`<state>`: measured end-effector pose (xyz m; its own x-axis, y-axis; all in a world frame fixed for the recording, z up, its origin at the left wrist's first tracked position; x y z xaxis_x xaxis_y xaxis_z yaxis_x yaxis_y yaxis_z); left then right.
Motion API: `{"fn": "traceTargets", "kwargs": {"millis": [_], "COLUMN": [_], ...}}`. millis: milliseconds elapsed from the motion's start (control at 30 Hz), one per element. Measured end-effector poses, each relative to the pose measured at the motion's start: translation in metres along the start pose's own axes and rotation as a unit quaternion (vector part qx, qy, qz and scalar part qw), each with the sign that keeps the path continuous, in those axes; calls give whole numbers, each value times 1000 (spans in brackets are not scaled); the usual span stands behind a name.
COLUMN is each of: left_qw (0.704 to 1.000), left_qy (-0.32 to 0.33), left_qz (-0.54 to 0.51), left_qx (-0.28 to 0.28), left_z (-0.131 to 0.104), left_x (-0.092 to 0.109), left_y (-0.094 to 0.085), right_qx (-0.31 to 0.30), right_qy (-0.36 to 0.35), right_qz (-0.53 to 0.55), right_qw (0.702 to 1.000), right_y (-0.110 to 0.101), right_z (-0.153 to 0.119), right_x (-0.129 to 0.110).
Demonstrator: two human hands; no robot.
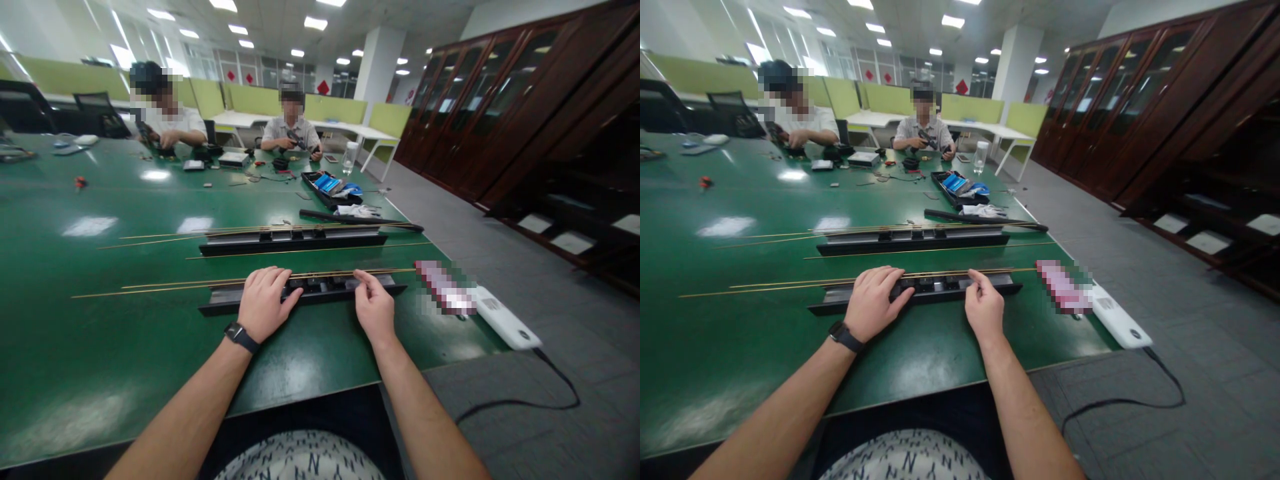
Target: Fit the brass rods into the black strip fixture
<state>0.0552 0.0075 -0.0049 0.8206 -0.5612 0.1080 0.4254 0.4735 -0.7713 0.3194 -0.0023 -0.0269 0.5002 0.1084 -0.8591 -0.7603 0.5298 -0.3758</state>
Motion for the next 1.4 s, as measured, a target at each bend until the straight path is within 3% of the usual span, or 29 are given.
{"fn": "traceTargets", "kwargs": {"millis": [300,767,1133,1400], "left_qw": [1000,1000,1000,1000], "left_qy": [-3,-8,-4,-3], "left_qz": [-2,-15,-11,-9], "left_qx": [-1,-3,-2,-2], "left_z": [0,0,0,0], "left_x": [0,-1,-1,0], "left_y": [1,1,2,0], "right_qx": [-35,-1,-40,-16], "right_qy": [-3,14,-3,1], "right_qz": [8,-13,17,-11], "right_qw": [999,1000,999,1000], "right_y": [0,-2,1,0], "right_z": [-1,0,-2,-1], "right_x": [-4,-3,-2,-1]}}
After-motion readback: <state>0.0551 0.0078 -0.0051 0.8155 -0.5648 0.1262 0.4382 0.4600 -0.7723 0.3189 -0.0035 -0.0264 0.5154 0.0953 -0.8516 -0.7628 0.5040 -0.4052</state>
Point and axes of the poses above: each hand's wrist, its own z-axis towards the middle knuckle, its own y-axis out of the palm, x = y × z, the point moved 1 cm from there along z, towards the middle knuckle, and after that the axes turned 6 degrees about y, right-handed, at the moved point
